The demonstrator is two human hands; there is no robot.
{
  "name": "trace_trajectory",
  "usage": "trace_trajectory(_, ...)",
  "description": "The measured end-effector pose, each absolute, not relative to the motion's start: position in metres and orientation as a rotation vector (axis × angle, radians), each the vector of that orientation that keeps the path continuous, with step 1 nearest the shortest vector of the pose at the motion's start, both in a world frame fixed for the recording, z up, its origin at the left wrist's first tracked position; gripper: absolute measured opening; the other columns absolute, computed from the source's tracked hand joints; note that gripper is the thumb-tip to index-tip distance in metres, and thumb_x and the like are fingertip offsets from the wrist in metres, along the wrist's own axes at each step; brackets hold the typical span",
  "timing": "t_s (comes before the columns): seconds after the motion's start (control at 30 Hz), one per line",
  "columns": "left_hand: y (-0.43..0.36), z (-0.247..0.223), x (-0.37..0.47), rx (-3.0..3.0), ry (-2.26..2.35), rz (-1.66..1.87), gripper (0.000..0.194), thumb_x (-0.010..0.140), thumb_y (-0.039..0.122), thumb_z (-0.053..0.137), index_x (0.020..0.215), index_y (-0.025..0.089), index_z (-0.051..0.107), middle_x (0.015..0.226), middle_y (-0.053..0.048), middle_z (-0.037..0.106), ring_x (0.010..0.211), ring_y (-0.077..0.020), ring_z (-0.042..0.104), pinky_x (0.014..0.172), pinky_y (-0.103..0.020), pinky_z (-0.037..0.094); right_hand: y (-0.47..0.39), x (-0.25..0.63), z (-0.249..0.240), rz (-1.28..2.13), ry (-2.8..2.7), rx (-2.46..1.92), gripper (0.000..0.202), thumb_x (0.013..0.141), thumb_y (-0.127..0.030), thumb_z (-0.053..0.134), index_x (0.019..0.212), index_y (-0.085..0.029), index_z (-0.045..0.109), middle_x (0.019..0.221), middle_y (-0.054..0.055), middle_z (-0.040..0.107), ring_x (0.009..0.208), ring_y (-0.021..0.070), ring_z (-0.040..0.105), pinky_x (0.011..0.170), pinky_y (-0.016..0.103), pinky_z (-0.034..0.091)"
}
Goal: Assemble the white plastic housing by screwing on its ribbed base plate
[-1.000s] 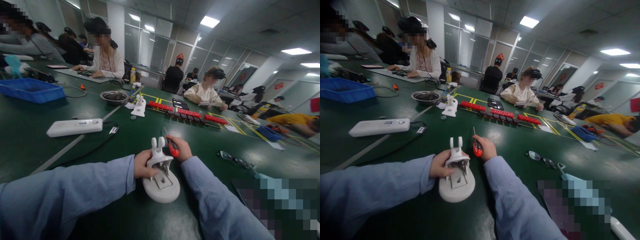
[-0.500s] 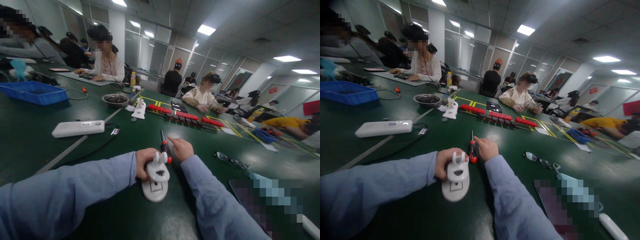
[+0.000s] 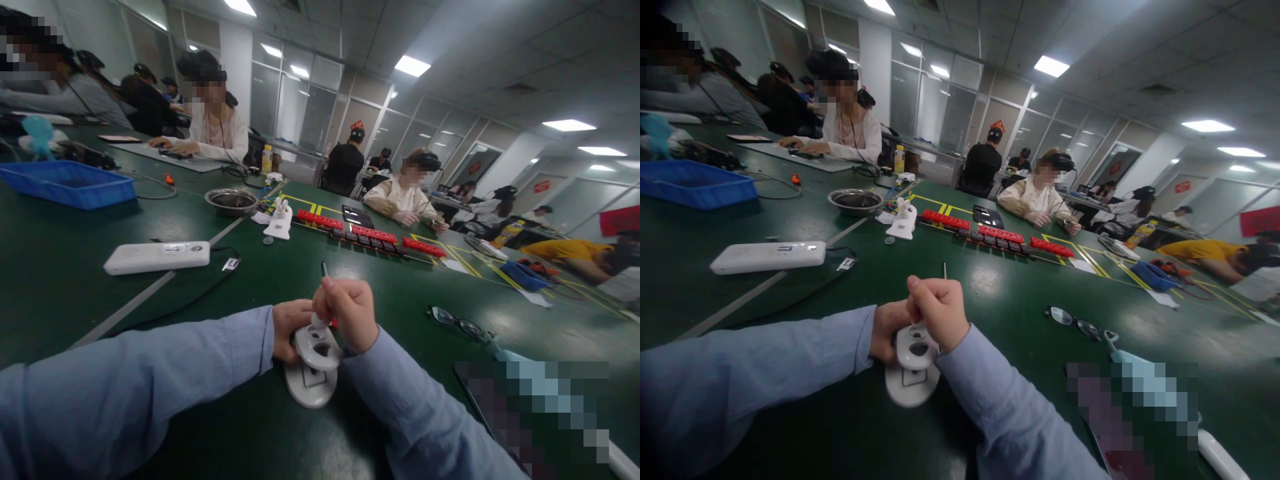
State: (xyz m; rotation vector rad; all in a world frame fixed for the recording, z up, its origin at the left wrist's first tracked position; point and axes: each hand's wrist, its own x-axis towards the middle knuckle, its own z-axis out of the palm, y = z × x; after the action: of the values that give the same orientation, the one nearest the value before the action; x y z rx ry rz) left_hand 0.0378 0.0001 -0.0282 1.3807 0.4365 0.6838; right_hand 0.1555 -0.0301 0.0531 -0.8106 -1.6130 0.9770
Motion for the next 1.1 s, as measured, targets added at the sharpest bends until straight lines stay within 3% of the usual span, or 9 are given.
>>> trace_trajectory(0.1, 0.005, -0.026, 0.029, 2.056, 0.405, 0.774, 0.063, 0.036, 0.013, 0.066, 0.098, 0.024, 0.059, 0.108, -0.005, 0.053, 0.105, -0.0295, 0.04, 0.096, -0.039, 0.023, -0.02, 0.18, 0.071, 0.639, -1.642, -0.918, 0.046, 0.08, -0.043, 0.038, 0.042, -0.017, 0.044, 0.04, -0.003, 0.044, 0.04, 0.008, 0.043, 0.044, 0.021, 0.033)
trace_trajectory(0.23, 0.0, -0.031, 0.021, 2.24, 0.621, 0.799, 0.083, 0.039, 0.02, 0.07, 0.118, 0.021, 0.045, 0.122, -0.009, 0.043, 0.11, -0.0327, 0.037, 0.096, -0.041, 0.021, 0.008, 0.215, 0.056, 0.105, -1.807, -1.581, 0.038, 0.082, -0.041, 0.032, 0.056, -0.018, 0.049, 0.051, -0.001, 0.052, 0.048, 0.0093, 0.048, 0.051, 0.021, 0.035)
trace_trajectory(0.37, -0.009, -0.042, 0.019, 2.093, 0.847, 0.927, 0.084, 0.042, 0.027, 0.072, 0.12, 0.021, 0.042, 0.118, -0.01, 0.045, 0.109, -0.033, 0.038, 0.096, -0.042, 0.021, 0.034, 0.23, 0.008, 0.099, -1.875, -1.734, 0.021, 0.072, -0.03, 0.048, 0.055, -0.019, 0.053, 0.054, 0.003, 0.056, 0.056, 0.0151, 0.052, 0.054, 0.026, 0.036)
trace_trajectory(0.53, -0.004, -0.039, 0.015, 2.029, 0.936, 0.835, 0.084, 0.034, 0.02, 0.073, 0.112, 0.019, 0.044, 0.103, -0.007, 0.052, 0.098, -0.0294, 0.046, 0.09, -0.041, 0.029, 0.039, 0.226, -0.009, 0.222, -1.852, -1.646, 0.016, 0.069, -0.027, 0.05, 0.057, -0.019, 0.056, 0.07, 0.008, 0.061, 0.079, 0.0206, 0.054, 0.073, 0.031, 0.038)
trace_trajectory(0.63, 0.005, -0.028, 0.01, 1.99, 0.942, 0.843, 0.078, 0.036, 0.018, 0.073, 0.108, 0.019, 0.043, 0.098, -0.006, 0.054, 0.093, -0.0263, 0.05, 0.087, -0.041, 0.032, 0.033, 0.221, 0.005, 0.349, -1.729, -1.536, 0.022, 0.074, -0.032, 0.042, 0.069, -0.017, 0.058, 0.082, 0.009, 0.061, 0.088, 0.0202, 0.053, 0.081, 0.033, 0.037)
trace_trajectory(0.8, 0.019, 0.006, 0.009, 1.969, 0.893, 0.955, 0.074, 0.04, 0.02, 0.073, 0.106, 0.018, 0.039, 0.098, -0.007, 0.054, 0.094, -0.0236, 0.051, 0.088, -0.04, 0.033, 0.016, 0.203, 0.026, 0.683, -1.511, -1.401, 0.042, 0.081, -0.037, 0.02, 0.096, -0.013, 0.05, 0.099, 0.012, 0.059, 0.087, 0.0164, 0.057, 0.071, 0.028, 0.046)
trace_trajectory(0.93, 0.027, 0.032, 0.015, 2.027, 0.807, 0.953, 0.072, 0.045, 0.024, 0.071, 0.108, 0.017, 0.039, 0.099, -0.008, 0.055, 0.093, -0.0225, 0.052, 0.085, -0.037, 0.036, -0.002, 0.184, 0.036, 1.292, -1.44, -1.21, 0.052, 0.08, -0.051, 0.019, 0.089, -0.013, 0.053, 0.08, 0.01, 0.063, 0.071, 0.0192, 0.061, 0.06, 0.032, 0.048)
trace_trajectory(1.03, 0.032, 0.041, 0.017, 2.041, 0.76, 0.893, 0.073, 0.047, 0.031, 0.071, 0.112, 0.016, 0.04, 0.102, -0.01, 0.055, 0.094, -0.0236, 0.052, 0.087, -0.039, 0.034, -0.007, 0.176, 0.042, 1.827, -1.134, -0.947, 0.042, 0.082, -0.045, 0.025, 0.086, -0.014, 0.053, 0.07, 0.007, 0.064, 0.071, 0.0198, 0.061, 0.065, 0.034, 0.047)
trace_trajectory(1.1, 0.035, 0.042, 0.016, 1.979, 0.706, 0.943, 0.081, 0.044, 0.036, 0.073, 0.115, 0.016, 0.039, 0.112, -0.013, 0.05, 0.104, -0.0258, 0.046, 0.092, -0.04, 0.028, -0.005, 0.175, 0.045, 1.91, -0.943, -0.871, 0.033, 0.082, -0.038, 0.03, 0.085, -0.014, 0.053, 0.067, 0.005, 0.064, 0.072, 0.0191, 0.061, 0.069, 0.033, 0.046)
